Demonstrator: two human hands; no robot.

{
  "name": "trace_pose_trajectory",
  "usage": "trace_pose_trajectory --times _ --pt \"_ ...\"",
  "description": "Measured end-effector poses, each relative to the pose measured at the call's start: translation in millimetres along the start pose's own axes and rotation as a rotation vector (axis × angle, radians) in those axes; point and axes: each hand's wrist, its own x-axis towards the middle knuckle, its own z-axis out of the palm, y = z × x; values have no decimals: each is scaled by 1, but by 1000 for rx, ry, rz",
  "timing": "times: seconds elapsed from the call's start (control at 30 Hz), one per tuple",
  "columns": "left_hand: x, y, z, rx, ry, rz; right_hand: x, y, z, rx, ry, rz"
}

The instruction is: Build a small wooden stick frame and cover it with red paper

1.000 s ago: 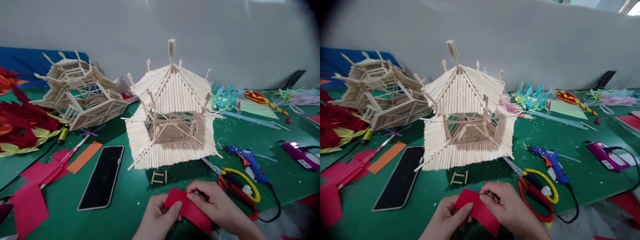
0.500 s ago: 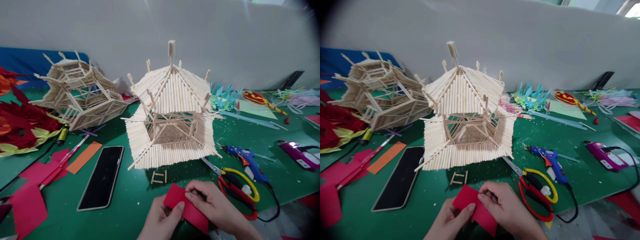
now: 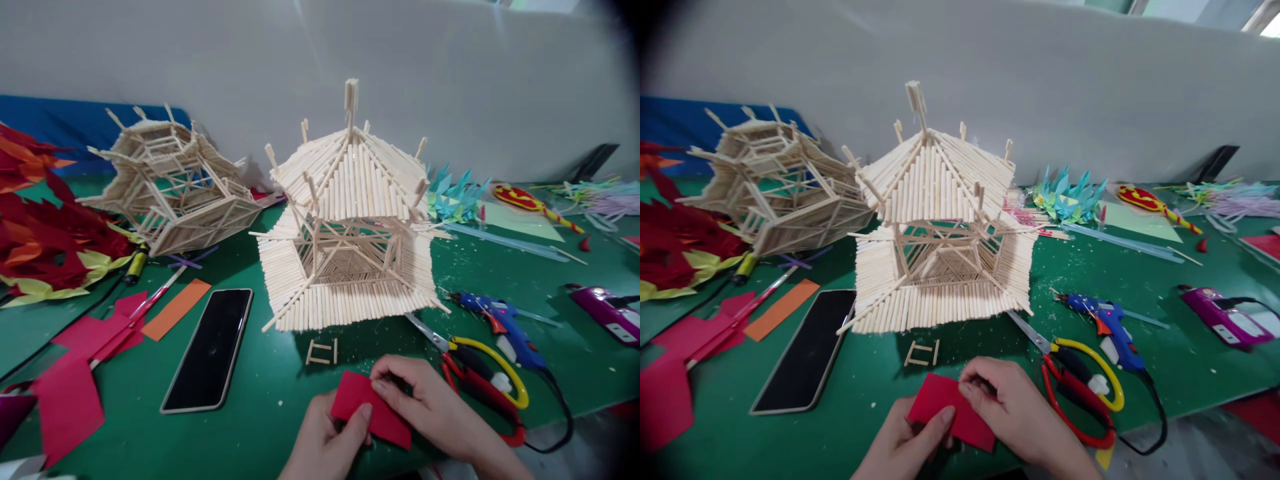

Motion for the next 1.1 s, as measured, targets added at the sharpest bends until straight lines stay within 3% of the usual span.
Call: trace_pose_trajectory --times 0.33,0.7,0.87,1.1 --pt "1 14 -13 36 122 -7 21 -4 2 43 20 -125" --pt "14 9 -19 -152 106 92 35 10 6 142 88 -153" --pt "16 1 -20 -170 20 81 34 10 5 224 57 -140" --pt "17 2 -20 -249 72 114 32 14 5 370 27 -100"
